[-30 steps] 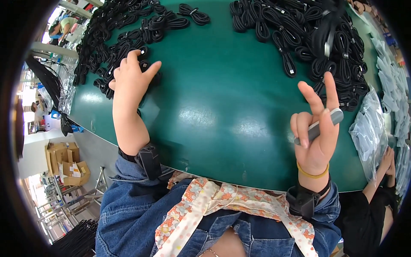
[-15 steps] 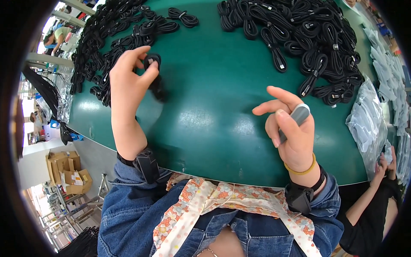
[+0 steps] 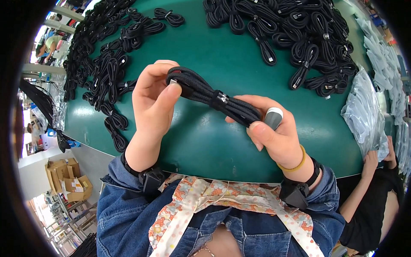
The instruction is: The person picks up a bundled cable from the table, turns it over to inspect it, and then sets it back down. This process is repeated for several other bundled cables, handling them one at a time.
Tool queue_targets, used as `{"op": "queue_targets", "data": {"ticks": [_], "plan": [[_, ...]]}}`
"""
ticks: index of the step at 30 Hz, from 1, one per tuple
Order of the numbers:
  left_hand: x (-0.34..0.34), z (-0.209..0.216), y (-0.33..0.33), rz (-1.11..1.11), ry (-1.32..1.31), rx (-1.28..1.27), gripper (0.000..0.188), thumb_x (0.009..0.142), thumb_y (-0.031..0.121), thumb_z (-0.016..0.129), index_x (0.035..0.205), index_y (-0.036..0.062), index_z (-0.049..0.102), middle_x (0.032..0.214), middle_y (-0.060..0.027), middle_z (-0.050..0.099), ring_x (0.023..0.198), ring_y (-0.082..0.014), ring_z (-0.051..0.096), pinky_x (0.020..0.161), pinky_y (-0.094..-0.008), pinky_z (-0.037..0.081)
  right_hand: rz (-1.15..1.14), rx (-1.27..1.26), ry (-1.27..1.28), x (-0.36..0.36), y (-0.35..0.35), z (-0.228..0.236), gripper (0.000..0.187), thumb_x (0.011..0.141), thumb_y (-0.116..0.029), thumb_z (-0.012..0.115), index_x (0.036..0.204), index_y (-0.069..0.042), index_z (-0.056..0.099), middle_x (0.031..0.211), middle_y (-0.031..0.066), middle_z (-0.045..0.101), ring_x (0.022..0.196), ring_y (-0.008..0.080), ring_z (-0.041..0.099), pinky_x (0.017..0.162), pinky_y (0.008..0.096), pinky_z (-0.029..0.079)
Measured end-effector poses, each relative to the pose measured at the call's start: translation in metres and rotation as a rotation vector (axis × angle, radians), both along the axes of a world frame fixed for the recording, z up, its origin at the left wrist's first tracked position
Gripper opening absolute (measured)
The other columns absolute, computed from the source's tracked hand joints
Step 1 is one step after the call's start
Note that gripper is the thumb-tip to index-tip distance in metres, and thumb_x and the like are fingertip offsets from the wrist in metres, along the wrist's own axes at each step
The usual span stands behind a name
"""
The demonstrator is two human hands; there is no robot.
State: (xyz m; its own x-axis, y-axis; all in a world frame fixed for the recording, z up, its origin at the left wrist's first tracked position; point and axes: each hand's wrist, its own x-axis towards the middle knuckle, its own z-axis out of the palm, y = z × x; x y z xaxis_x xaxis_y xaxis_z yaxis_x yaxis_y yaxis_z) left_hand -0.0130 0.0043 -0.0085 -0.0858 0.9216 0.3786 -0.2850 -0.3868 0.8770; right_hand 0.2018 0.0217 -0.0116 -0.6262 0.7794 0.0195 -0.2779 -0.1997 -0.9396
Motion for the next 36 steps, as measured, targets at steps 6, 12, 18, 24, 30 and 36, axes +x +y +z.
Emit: {"op": "queue_targets", "data": {"ticks": [6,12,18,24,30,36], "plan": [[0.006,0.008,-0.005,-0.066,-0.023,-0.018,0.042,0.067,-0.001,0.064,0.104,-0.0003,0.044,0.095,-0.0086,0.050,0.088,-0.0136,0.051,0.078,-0.0256,0.041,0.089,-0.030,0.063,0.000,0.002,0.001,0.054,0.082,-0.037,0.048,0.110,0.009,0.044,0.085,0.0173,0.059,0.042,0.0024,0.036,0.041,0.0151,0.030],[0.003,0.007,-0.009,-0.140,0.024,-0.073,0.055,0.062,0.003,0.068,0.109,0.0005,0.040,0.102,-0.0142,0.049,0.090,-0.0160,0.050,0.079,-0.0261,0.040,0.040,0.042,-0.018,-0.001,0.001,-0.001,0.059,0.086,-0.044,0.034,0.107,0.010,0.043,0.074,0.0181,0.058,0.038,0.0044,0.036,0.039,0.0179,0.029],[0.012,0.016,-0.011,-0.179,-0.100,-0.087,0.056,0.060,0.002,0.069,0.108,-0.0003,0.041,0.103,-0.0155,0.050,0.090,-0.0154,0.051,0.079,-0.0262,0.042,0.027,0.017,-0.019,-0.001,0.000,0.001,0.059,0.086,-0.044,0.033,0.107,0.010,0.043,0.074,0.0180,0.058,0.038,0.0046,0.036,0.039,0.0181,0.030],[0.009,0.011,-0.010,-0.072,0.110,-0.168,0.041,0.063,0.003,0.067,0.100,-0.0026,0.048,0.091,-0.0126,0.055,0.078,-0.0128,0.055,0.070,-0.0219,0.044,-0.099,-0.031,0.070,-0.007,-0.002,0.009,0.047,0.083,-0.032,0.045,0.109,0.008,0.044,0.074,0.0169,0.058,0.040,0.0052,0.038,0.040,0.0168,0.031],[0.006,0.017,-0.010,-0.077,0.134,-0.467,0.024,0.079,0.017,0.053,0.091,-0.0034,0.053,0.071,-0.0072,0.057,0.058,-0.0082,0.053,0.050,-0.0174,0.041,-0.127,0.056,-0.064,0.000,-0.004,0.008,0.040,0.079,-0.021,0.054,0.107,0.006,0.046,0.075,0.0147,0.058,0.044,0.0047,0.041,0.040,0.0159,0.031],[0.009,0.016,-0.008,-0.117,0.212,-0.531,0.036,0.088,0.028,0.038,0.083,-0.0032,0.056,0.062,-0.0044,0.056,0.046,-0.0054,0.049,0.039,-0.0163,0.035,-0.154,0.041,-0.205,0.004,-0.002,0.006,0.053,0.078,-0.040,0.052,0.104,0.006,0.046,0.060,0.0102,0.053,0.038,0.0071,0.039,0.035,0.0153,0.028]]}}
